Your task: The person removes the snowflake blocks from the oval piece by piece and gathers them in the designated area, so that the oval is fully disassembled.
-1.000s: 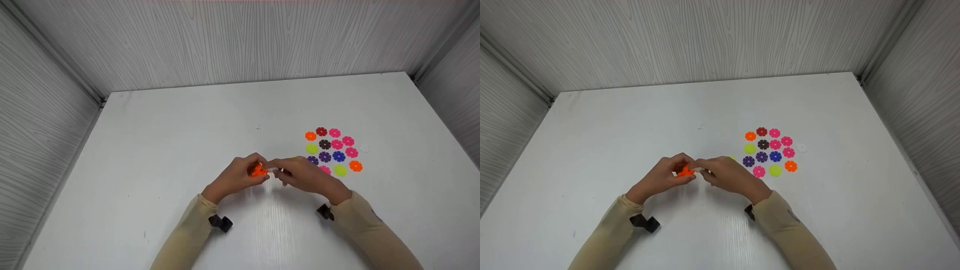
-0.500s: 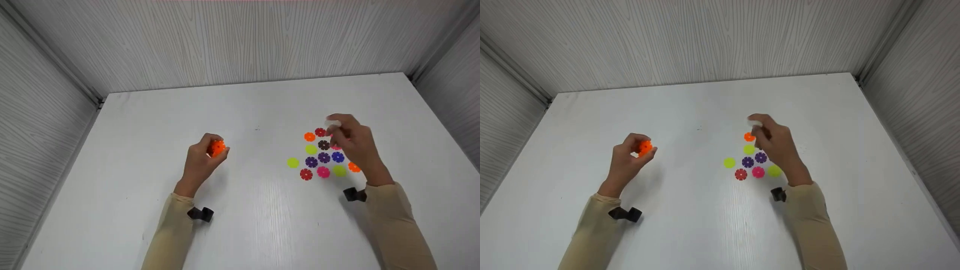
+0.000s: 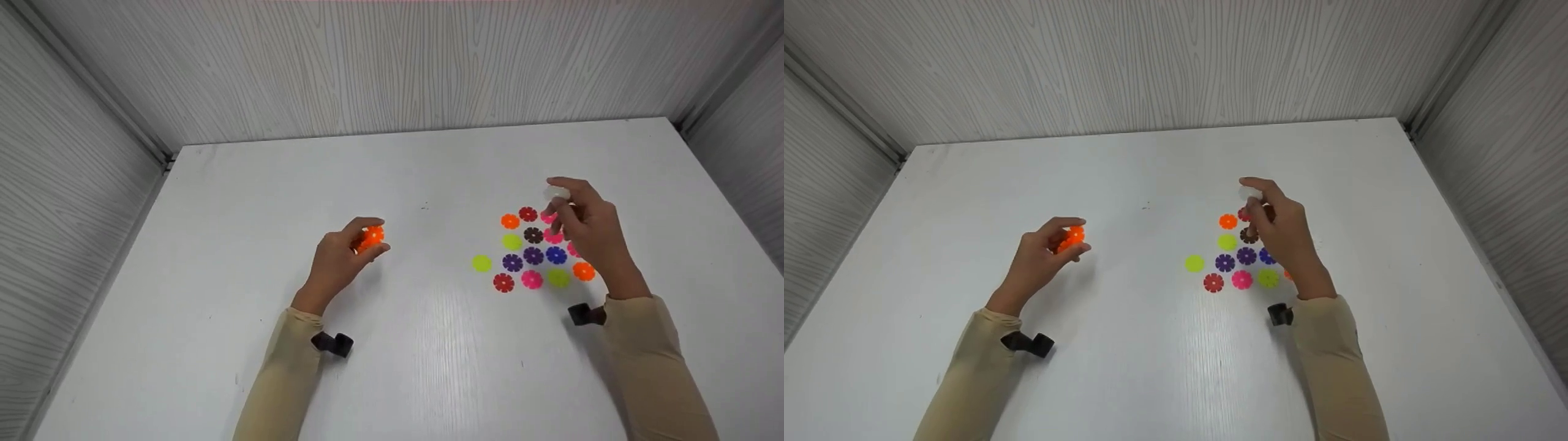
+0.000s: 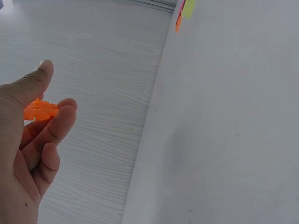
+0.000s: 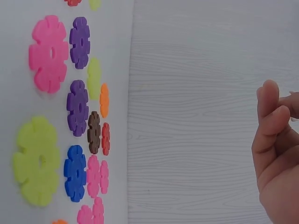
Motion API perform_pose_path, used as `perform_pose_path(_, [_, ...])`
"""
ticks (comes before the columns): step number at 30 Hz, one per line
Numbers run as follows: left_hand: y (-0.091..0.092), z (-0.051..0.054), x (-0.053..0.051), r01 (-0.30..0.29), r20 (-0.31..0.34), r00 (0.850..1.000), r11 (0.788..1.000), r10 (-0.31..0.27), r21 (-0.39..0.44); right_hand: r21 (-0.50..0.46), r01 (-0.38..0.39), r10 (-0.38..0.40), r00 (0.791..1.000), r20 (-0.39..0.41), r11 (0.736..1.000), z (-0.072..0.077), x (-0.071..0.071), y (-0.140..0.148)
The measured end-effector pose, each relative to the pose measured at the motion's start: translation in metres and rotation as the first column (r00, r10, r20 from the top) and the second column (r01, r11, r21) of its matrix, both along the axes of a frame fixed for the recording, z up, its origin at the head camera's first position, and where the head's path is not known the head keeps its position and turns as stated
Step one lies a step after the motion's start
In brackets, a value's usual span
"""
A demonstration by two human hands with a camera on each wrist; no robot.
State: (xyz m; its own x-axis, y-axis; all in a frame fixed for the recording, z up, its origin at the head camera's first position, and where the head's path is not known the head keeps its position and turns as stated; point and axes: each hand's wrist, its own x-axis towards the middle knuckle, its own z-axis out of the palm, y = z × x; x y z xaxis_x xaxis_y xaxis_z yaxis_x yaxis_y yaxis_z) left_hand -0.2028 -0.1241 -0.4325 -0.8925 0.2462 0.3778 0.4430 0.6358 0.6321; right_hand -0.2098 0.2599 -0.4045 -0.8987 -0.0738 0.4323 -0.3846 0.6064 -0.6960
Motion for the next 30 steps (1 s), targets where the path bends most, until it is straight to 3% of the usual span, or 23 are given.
perform_pose_path(5, [0.001,-0.002,0.001,0.024,0.039,0.999,0.996,-0.021,-0.089,0.005,-0.011,0.011,0.998,0.068,1.000,-0.006,-0.003,0.003])
perform_pose_path(14, [0.005,-0.006,-0.001,0.027,0.188,0.982,0.996,-0.011,-0.086,0.018,-0.014,0.010,0.981,0.196,1.000,-0.006,-0.007,0.004])
perform_pose_path(21, [0.005,-0.007,-0.004,0.033,0.273,0.962,0.997,-0.011,-0.073,0.028,-0.098,0.079,0.912,0.402,0.995,-0.006,-0.020,-0.003])
perform_pose_path(30, [0.000,-0.007,-0.004,0.027,0.284,0.959,0.998,-0.012,-0.051,0.122,-0.195,0.103,0.844,0.527,0.973,-0.021,-0.043,-0.034])
